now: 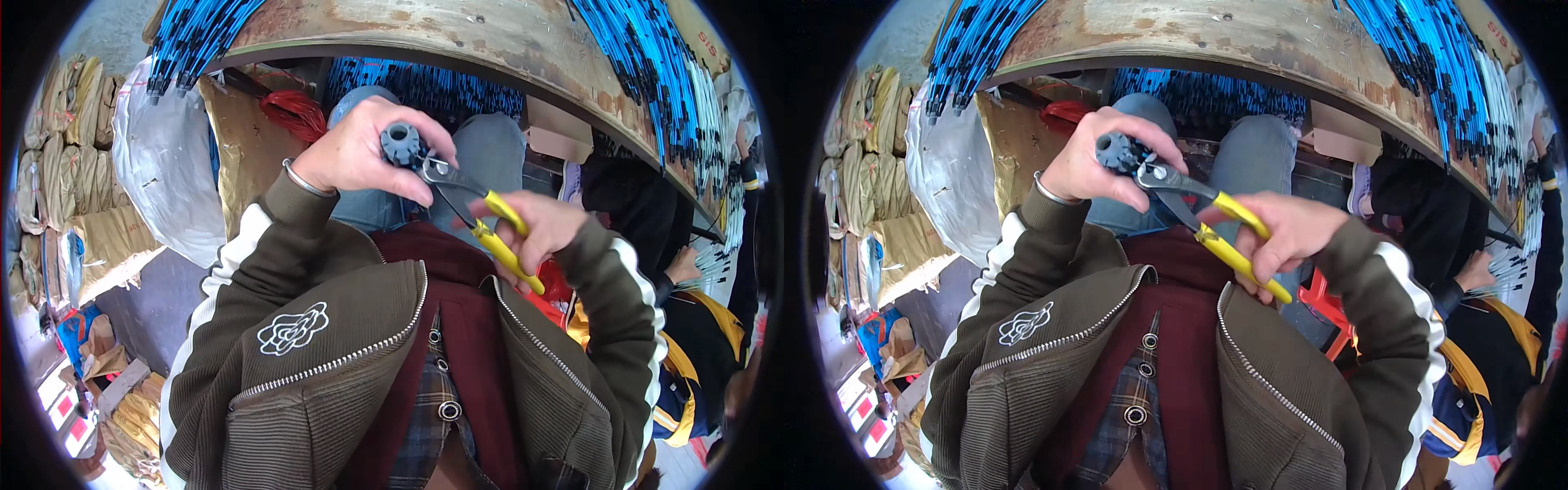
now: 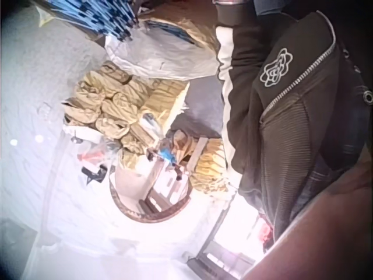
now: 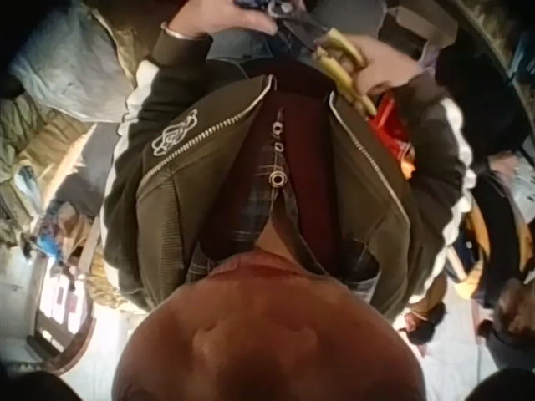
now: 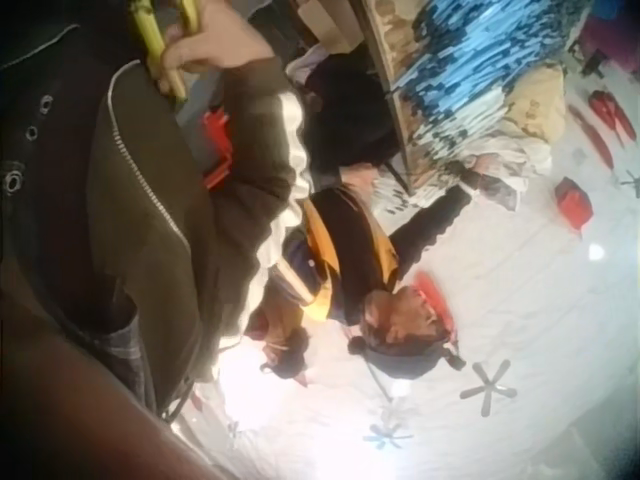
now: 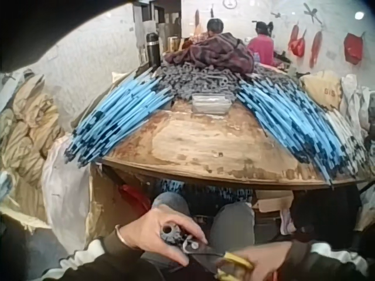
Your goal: The person assembles blue wiring harnesses by hand, organizing bundles of blue wires and attaching plastic connectors to them.
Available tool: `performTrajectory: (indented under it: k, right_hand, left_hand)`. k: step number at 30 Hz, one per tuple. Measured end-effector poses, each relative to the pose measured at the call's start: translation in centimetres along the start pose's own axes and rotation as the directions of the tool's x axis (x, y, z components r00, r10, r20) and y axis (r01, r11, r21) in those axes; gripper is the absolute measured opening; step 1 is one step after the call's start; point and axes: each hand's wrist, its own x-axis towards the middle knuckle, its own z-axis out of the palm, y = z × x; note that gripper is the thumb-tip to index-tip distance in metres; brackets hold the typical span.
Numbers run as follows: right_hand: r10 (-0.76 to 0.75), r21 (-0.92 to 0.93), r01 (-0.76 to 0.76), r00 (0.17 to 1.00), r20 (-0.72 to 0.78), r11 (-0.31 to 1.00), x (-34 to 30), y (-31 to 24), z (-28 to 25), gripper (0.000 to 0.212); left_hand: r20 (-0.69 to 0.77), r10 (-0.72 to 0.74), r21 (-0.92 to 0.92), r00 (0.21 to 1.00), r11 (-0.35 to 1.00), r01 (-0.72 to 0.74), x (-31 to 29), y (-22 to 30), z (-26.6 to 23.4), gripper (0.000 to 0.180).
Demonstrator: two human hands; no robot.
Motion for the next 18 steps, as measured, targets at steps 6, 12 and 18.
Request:
performTrajectory:
  k: [6, 12, 18]
  right_hand:
    - [-0.122, -0.039, 0.119, 0.987, -0.105, 0.992, -0.2, 0.8, 0.6, 0.071]
    - [0.201, 0.566, -0.465, 0.861, 0.467, 0.680, -0.8, 1.6, 0.2, 0.067]
    - [0.036, 0.193, -0.046, 0.998, 0.056, 0.980, -1.1, 1.4, 1.1, 0.056]
  left_hand:
    - [-0.121, -0.039, 0.141, 0.992, 0.988, 0.056, -0.4, 0.6, 0.3, 0.048]
    - [-0.088, 0.040, 0.115, 0.995, 0.993, -0.030, 0.2, -0.2, 0.9, 0.036]
    - [-0.054, -0.027, 0.164, 0.998, 0.986, 0.036, 0.3, 0.5, 0.8, 0.044]
